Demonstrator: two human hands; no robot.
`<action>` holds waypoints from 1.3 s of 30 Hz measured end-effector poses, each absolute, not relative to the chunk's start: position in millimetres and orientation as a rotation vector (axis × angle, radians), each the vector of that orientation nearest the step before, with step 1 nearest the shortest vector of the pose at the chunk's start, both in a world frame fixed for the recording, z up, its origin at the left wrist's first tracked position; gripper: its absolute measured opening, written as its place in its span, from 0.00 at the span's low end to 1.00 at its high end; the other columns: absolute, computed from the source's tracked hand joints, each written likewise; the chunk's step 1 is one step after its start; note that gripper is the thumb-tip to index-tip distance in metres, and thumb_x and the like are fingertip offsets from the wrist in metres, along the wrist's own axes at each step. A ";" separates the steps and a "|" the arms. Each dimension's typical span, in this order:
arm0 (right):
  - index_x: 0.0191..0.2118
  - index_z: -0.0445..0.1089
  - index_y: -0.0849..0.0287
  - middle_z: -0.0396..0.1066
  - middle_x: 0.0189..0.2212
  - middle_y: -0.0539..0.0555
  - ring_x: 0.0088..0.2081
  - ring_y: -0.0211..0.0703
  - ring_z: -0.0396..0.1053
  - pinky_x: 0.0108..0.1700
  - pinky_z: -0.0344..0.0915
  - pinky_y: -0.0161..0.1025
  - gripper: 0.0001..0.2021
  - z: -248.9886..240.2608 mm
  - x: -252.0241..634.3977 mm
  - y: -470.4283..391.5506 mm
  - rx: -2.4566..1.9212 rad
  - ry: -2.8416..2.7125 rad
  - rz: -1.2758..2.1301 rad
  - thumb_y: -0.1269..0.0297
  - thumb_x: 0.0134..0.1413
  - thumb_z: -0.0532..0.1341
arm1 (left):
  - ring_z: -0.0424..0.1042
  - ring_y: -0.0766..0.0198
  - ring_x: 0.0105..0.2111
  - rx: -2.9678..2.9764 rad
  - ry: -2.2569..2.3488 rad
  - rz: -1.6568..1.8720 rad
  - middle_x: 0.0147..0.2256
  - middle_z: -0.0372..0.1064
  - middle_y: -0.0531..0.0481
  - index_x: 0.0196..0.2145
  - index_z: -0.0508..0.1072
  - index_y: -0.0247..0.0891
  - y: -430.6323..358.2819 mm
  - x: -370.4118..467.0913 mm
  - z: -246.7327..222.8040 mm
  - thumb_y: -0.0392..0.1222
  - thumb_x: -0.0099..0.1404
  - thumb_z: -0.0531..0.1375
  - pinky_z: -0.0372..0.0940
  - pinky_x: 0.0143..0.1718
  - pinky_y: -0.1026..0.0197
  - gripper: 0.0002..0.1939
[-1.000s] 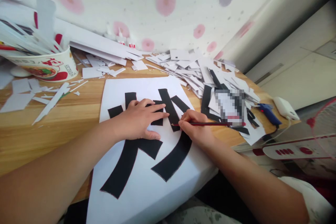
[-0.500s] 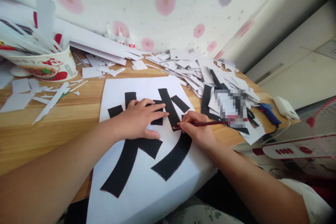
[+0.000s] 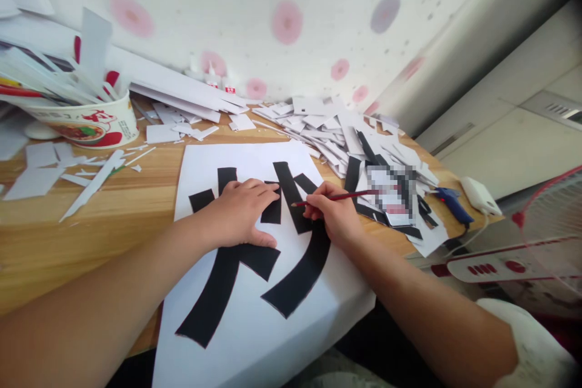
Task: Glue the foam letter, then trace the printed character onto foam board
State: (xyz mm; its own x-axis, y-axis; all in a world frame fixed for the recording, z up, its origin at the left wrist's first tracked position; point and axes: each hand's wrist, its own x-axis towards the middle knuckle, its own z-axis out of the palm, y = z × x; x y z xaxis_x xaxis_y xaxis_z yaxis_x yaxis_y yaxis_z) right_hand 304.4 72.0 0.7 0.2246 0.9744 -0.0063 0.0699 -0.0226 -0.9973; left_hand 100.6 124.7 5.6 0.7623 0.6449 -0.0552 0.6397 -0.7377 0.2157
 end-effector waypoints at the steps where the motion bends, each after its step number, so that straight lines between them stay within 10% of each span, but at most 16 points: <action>1: 0.20 0.61 0.57 0.68 0.14 0.47 0.18 0.35 0.64 0.22 0.57 0.33 0.09 2.2 302.4 79.3 -1.361 -1.084 1.026 0.69 0.43 0.62 | 0.53 0.44 0.60 2.741 1.010 0.040 0.64 0.52 0.45 0.58 0.62 0.43 124.5 100.5 6.0 0.66 0.49 0.63 0.55 0.51 0.45 0.43; 39: 0.20 0.64 0.57 0.65 0.17 0.46 0.23 0.37 0.63 0.25 0.57 0.35 0.06 -7.7 298.5 96.5 -1.506 -1.531 0.637 0.69 0.43 0.60 | 0.51 0.43 0.59 2.719 0.988 0.033 0.63 0.54 0.41 0.58 0.60 0.41 124.2 99.0 8.0 0.68 0.49 0.61 0.52 0.49 0.47 0.44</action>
State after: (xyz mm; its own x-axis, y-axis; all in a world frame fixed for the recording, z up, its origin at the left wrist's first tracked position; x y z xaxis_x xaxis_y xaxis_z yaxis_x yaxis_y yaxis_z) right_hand 298.5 96.5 -7.7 0.1118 0.9677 0.2259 0.5219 0.1363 -0.8421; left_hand 99.0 124.2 8.0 0.7700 0.6350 -0.0626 0.6294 -0.7396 0.2386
